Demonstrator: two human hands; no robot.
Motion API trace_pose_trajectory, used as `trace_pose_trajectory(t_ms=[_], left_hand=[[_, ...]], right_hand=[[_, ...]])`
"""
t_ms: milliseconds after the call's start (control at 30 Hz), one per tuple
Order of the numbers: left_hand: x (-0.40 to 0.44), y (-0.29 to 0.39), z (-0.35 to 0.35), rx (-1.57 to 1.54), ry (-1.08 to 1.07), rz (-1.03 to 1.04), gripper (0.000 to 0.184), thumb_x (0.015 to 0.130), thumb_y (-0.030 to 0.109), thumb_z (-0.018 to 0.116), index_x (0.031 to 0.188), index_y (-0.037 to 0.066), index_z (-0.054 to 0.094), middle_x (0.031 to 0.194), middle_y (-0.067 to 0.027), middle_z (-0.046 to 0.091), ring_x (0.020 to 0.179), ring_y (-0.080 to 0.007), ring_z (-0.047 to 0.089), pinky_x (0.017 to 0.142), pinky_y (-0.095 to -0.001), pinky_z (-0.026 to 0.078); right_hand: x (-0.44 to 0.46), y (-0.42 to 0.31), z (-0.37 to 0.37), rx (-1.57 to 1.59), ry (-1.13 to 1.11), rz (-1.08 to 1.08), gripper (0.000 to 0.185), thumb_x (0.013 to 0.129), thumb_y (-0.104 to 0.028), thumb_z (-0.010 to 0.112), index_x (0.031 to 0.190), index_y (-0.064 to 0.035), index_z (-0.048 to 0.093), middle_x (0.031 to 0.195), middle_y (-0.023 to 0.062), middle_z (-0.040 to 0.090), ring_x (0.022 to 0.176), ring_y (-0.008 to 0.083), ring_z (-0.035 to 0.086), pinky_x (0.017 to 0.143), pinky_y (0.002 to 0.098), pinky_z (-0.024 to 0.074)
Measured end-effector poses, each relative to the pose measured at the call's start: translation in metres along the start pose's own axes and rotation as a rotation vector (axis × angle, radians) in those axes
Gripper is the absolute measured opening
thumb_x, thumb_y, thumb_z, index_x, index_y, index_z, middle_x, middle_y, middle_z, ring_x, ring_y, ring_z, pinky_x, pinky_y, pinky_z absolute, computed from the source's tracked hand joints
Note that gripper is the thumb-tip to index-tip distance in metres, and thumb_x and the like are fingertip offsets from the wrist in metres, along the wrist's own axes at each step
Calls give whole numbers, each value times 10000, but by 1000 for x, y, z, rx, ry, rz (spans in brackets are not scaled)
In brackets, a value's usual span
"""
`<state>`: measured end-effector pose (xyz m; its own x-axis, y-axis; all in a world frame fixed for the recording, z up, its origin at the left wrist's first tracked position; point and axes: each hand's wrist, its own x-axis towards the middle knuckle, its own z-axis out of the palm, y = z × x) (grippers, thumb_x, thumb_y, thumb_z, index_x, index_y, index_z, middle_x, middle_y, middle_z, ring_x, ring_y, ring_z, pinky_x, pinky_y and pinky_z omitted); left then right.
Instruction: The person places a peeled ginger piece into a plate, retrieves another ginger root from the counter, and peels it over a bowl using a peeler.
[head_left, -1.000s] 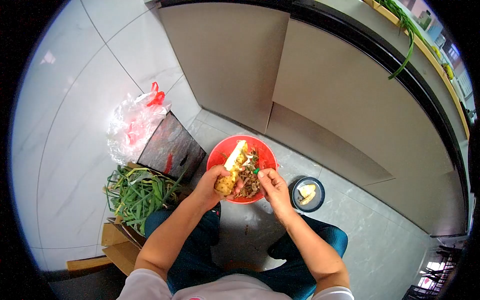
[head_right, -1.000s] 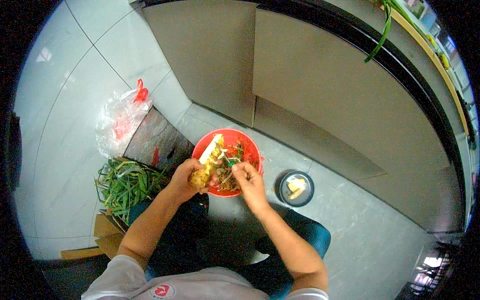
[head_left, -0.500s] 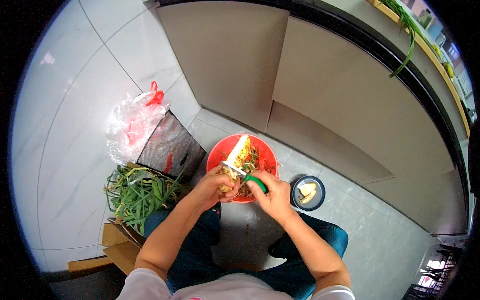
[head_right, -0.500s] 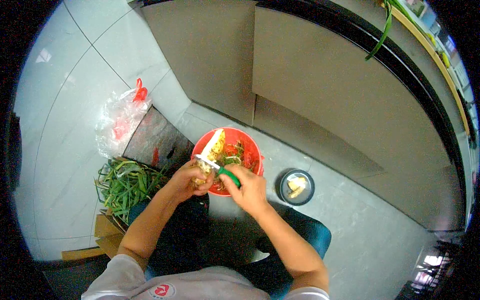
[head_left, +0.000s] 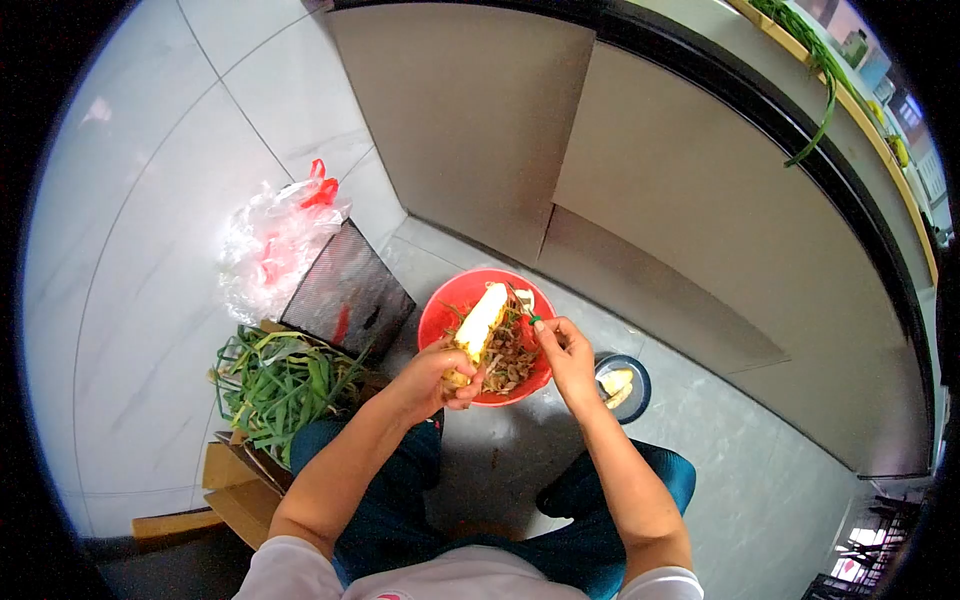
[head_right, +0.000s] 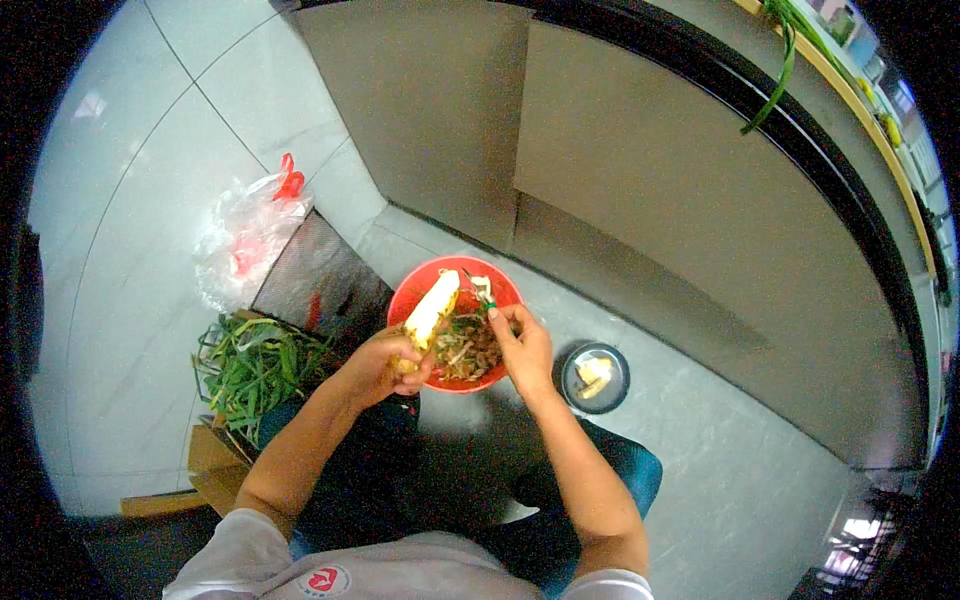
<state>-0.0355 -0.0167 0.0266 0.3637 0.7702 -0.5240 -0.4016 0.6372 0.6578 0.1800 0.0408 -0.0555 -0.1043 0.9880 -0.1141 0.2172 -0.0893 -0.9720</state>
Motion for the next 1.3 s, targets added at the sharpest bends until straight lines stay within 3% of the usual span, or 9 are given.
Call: trace_pose_trajectory(t_ms=[167,233,367,400,500,667,1000,1167,1300], left_hand=[[2,1,-1,7,51,44,321,766,115,541,1074,31,502,679,-55,511,505,-129,446,415,-274,306],[2,2,-3,-20,43,36,248,769,88,548,1007,26,521,700,-55,521,510,-128,466,422,-273,320],[4,3,0,4,63,33,179,767,62,566,940,21,546,723,-54,532,514,-127,487,429,-280,335],[4,2,0,4,63,30,179,767,62,566,940,21,546,723,-54,532,514,-127,487,429,-280,335],[5,-1,4,108,96,30,284,760,90,546,1037,35,511,674,-62,518,471,-135,438,399,-281,311],[2,-1,8,55,40,10,431,743,100,555,1161,50,465,691,-66,521,473,-129,434,397,-270,313],[2,-1,3,23,31,-39,326,751,61,547,1062,23,459,727,-78,530,498,-132,464,412,-276,324],[0,2,11,41,31,-11,315,753,68,549,1054,21,469,729,-79,531,499,-126,465,409,-269,320],[5,-2,4,9,-3,-9,290,756,72,552,1034,21,485,733,-78,535,500,-123,467,409,-267,323]], right_hand=[[-14,-20,5,278,-89,104,213,953,-252,635,976,-40,644,865,-19,637,827,64,555,758,246,450],[-24,-30,10,183,-157,-88,198,979,-253,616,993,-56,621,800,-64,566,748,42,497,705,204,409],[-47,-45,12,-118,-230,-255,212,940,-217,659,1035,-29,632,821,52,666,775,91,615,696,255,486],[-49,-49,11,-208,-190,-343,237,914,-244,679,1036,-42,651,843,123,694,762,176,692,675,299,521],[-43,-48,5,-337,-112,-493,247,904,-266,677,1029,-53,661,884,152,700,788,265,717,676,338,538],[-22,-43,-3,-407,129,-248,280,909,-392,635,982,-124,673,740,139,687,670,340,679,588,424,508],[-19,-41,1,-457,163,-145,310,908,-439,614,967,-139,669,725,155,677,682,371,671,595,446,502],[-14,-46,-11,-342,191,38,334,928,-445,592,978,-122,660,695,135,669,667,324,673,615,419,495],[-20,-24,0,-36,65,-144,319,920,-415,629,992,-106,663,763,116,690,719,261,681,653,361,497]])
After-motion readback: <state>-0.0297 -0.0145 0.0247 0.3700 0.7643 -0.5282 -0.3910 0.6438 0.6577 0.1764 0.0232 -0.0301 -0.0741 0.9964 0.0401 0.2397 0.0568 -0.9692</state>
